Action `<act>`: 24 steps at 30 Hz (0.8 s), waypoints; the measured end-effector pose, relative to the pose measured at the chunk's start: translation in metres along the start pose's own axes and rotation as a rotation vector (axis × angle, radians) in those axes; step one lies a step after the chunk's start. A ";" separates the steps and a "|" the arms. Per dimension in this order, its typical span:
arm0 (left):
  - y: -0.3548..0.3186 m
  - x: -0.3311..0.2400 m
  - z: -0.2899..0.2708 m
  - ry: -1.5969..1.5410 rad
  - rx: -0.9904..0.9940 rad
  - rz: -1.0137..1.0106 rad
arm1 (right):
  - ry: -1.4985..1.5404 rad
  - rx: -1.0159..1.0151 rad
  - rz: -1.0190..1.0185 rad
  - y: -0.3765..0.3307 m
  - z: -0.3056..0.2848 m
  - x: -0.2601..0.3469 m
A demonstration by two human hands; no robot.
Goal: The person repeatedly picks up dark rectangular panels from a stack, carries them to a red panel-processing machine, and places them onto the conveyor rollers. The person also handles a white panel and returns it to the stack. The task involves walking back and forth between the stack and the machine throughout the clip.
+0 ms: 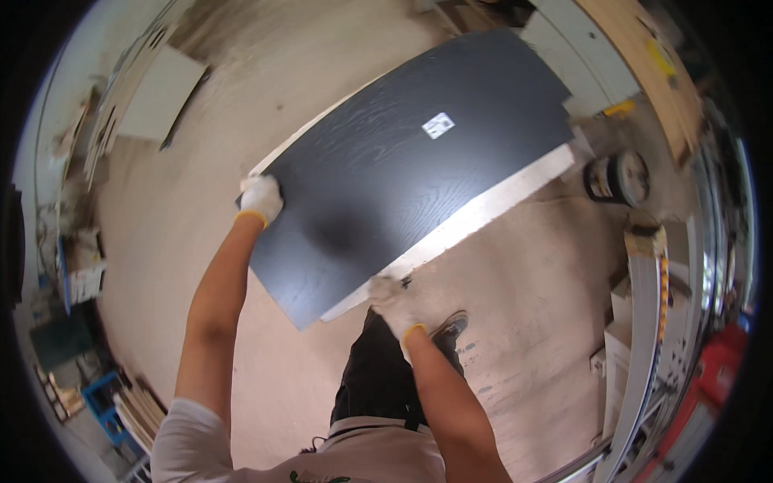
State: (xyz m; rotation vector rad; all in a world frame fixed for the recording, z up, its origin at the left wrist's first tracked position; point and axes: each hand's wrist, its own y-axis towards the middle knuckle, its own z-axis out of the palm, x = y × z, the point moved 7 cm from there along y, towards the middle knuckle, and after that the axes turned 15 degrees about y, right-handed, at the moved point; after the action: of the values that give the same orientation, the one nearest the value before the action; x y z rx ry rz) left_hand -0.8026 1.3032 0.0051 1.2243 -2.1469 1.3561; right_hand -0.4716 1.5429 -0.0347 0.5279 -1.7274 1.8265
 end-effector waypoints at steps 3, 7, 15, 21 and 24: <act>-0.033 -0.008 -0.006 -0.223 -0.015 -0.010 | 0.085 -0.251 0.153 0.005 0.024 -0.007; -0.067 -0.019 -0.011 -0.405 -0.090 0.064 | 0.191 -0.715 0.264 -0.025 0.010 -0.013; -0.125 -0.005 -0.049 -1.228 -0.074 0.091 | 0.105 -0.819 0.102 -0.113 -0.050 0.042; -0.200 -0.088 -0.109 -1.313 -0.255 0.094 | 0.123 -1.077 -0.256 -0.234 -0.149 0.092; -0.250 -0.147 -0.133 -1.585 -0.212 0.167 | -0.006 -1.103 -0.133 -0.290 -0.198 0.079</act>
State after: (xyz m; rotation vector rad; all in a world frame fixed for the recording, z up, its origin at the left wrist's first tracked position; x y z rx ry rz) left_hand -0.5405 1.4431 0.1199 2.4796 -3.1377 -0.1511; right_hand -0.3274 1.7521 0.2204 0.1585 -2.2768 0.5695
